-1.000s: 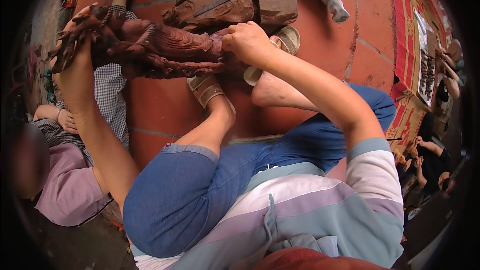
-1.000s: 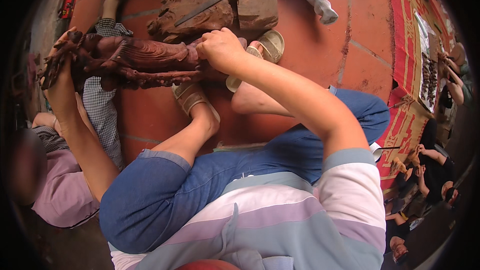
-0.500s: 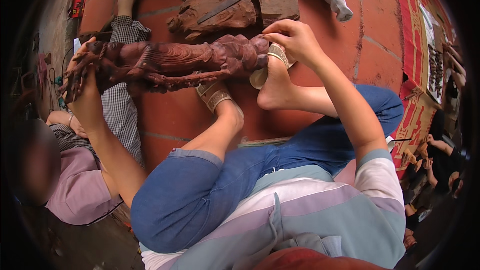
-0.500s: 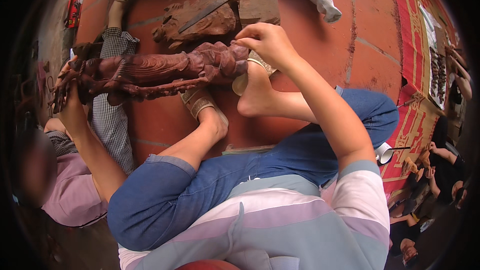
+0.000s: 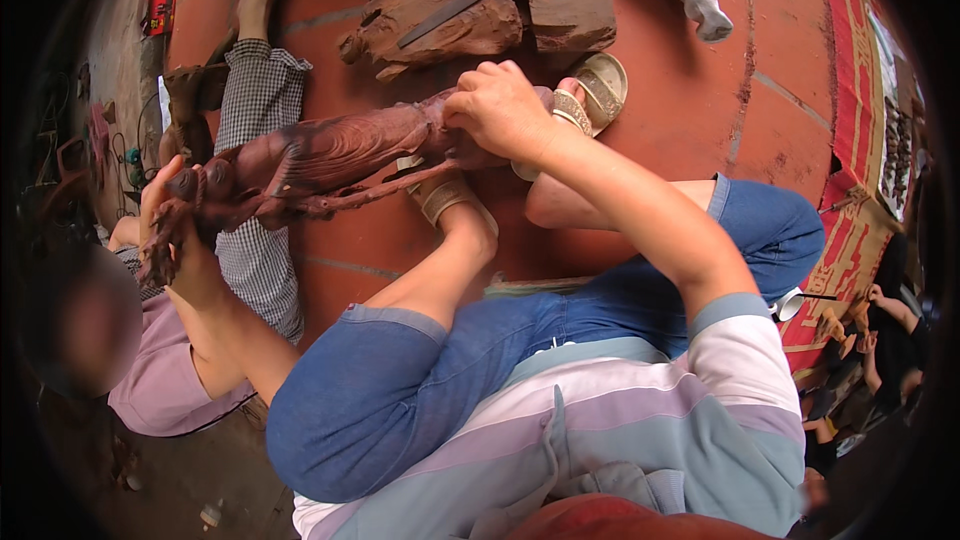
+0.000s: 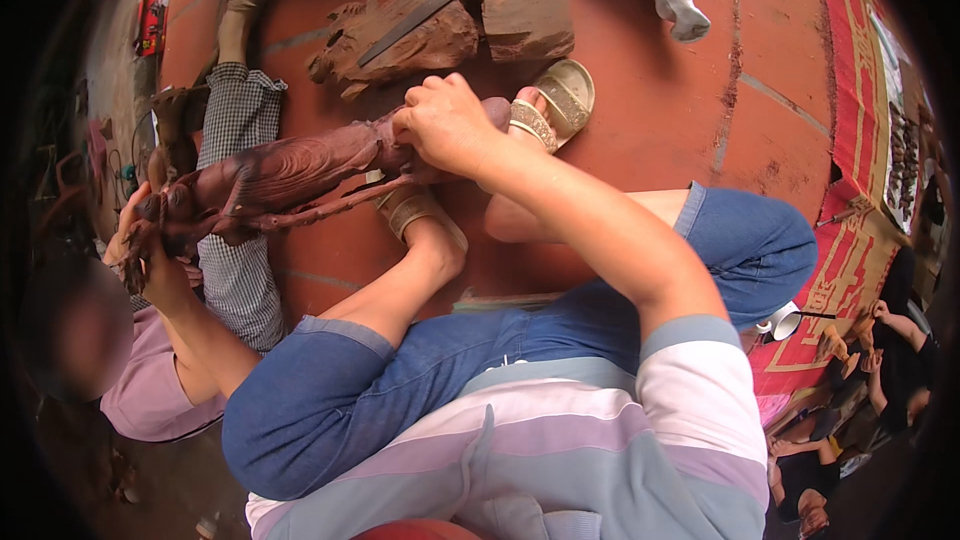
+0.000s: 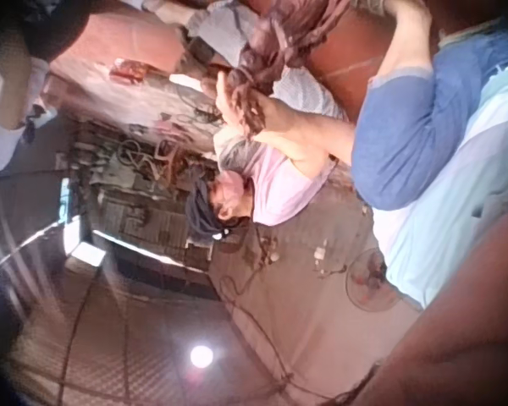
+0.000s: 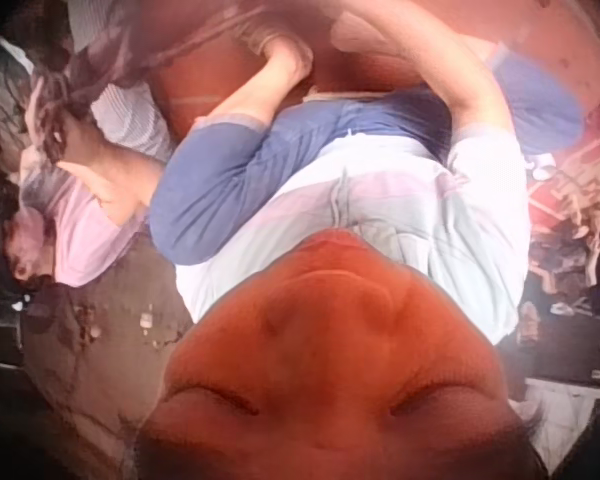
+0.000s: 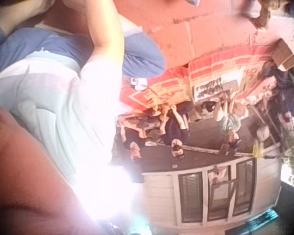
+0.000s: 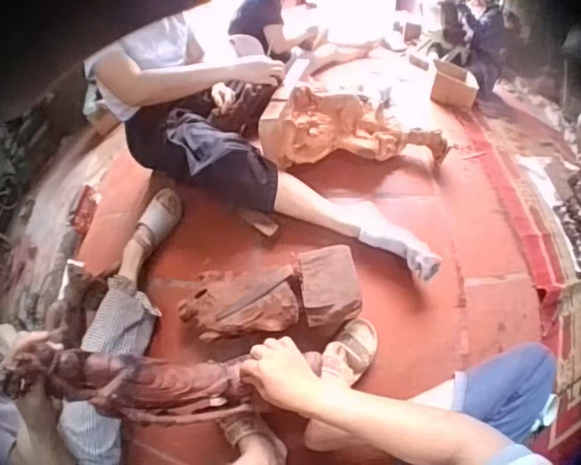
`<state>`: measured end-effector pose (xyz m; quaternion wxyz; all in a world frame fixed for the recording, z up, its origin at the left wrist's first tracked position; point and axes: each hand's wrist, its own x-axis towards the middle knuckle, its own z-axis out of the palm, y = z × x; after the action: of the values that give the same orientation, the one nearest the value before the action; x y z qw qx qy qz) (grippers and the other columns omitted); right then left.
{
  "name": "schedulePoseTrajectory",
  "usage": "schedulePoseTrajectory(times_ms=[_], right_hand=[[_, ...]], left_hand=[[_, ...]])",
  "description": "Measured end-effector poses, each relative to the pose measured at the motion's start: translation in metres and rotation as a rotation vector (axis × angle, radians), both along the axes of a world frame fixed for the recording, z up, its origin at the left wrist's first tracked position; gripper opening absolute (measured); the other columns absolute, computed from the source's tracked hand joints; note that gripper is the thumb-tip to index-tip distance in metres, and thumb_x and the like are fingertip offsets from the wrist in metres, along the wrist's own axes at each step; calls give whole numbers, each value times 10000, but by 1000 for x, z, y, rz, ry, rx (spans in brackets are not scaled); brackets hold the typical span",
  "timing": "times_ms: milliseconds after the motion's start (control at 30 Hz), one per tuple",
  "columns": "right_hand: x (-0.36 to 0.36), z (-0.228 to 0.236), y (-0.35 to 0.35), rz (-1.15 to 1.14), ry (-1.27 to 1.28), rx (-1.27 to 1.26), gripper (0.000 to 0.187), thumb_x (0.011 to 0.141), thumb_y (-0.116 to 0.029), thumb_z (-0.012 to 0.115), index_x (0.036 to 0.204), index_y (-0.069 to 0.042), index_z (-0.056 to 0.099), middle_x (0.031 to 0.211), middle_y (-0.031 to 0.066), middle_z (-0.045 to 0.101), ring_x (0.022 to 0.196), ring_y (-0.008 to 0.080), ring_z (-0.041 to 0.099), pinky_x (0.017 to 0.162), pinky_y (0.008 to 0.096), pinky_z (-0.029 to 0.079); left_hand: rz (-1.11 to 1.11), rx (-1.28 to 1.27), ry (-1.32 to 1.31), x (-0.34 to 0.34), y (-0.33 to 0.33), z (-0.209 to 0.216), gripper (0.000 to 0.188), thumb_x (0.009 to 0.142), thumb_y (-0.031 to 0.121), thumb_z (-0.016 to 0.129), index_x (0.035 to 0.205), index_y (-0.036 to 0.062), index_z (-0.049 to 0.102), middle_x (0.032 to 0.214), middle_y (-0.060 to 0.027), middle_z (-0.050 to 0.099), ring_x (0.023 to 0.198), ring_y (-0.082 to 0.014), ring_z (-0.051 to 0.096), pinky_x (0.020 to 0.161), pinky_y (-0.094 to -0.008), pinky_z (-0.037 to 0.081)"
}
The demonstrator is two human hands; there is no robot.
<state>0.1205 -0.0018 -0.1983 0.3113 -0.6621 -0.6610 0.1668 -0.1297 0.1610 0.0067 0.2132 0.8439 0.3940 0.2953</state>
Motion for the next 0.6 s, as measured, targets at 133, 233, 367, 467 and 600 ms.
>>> schedulePoseTrajectory(times_ms=[133,233,367,467,600], right_hand=[[9,21,14,53,-145,-153,34,721,-184,679,736,-173,708,785,21,618,846,225,584,764,353,414],[2,10,15,58,-114,-78,34,719,-167,668,721,-166,702,770,26,614,834,240,602,752,360,432],[25,40,34,201,-281,-458,102,707,-141,671,792,-130,725,802,64,654,819,283,643,691,404,487],[11,27,29,143,-86,-160,84,714,-149,676,781,-137,725,793,53,648,838,266,636,729,385,478],[27,25,15,89,-219,-262,61,746,-176,669,770,-160,723,792,24,639,881,230,617,785,365,437]], left_hand=[[4,-2,-9,-6,1,-4,254,902,97,582,1127,-14,627,1157,-120,644,961,-179,650,853,-277,500],[-31,-19,-55,-8,4,-5,261,907,104,584,1133,-19,627,1165,-125,644,962,-183,653,854,-280,501],[17,16,61,-13,-1,0,309,925,129,581,1177,-49,588,1198,-159,623,1002,-231,646,895,-314,495],[24,48,69,-7,-4,-4,346,900,123,602,1197,-52,572,1150,-189,633,1008,-264,647,893,-329,505],[6,81,-2,-3,-3,-9,385,837,92,647,1197,-31,580,1025,-218,675,980,-286,657,848,-326,532]])
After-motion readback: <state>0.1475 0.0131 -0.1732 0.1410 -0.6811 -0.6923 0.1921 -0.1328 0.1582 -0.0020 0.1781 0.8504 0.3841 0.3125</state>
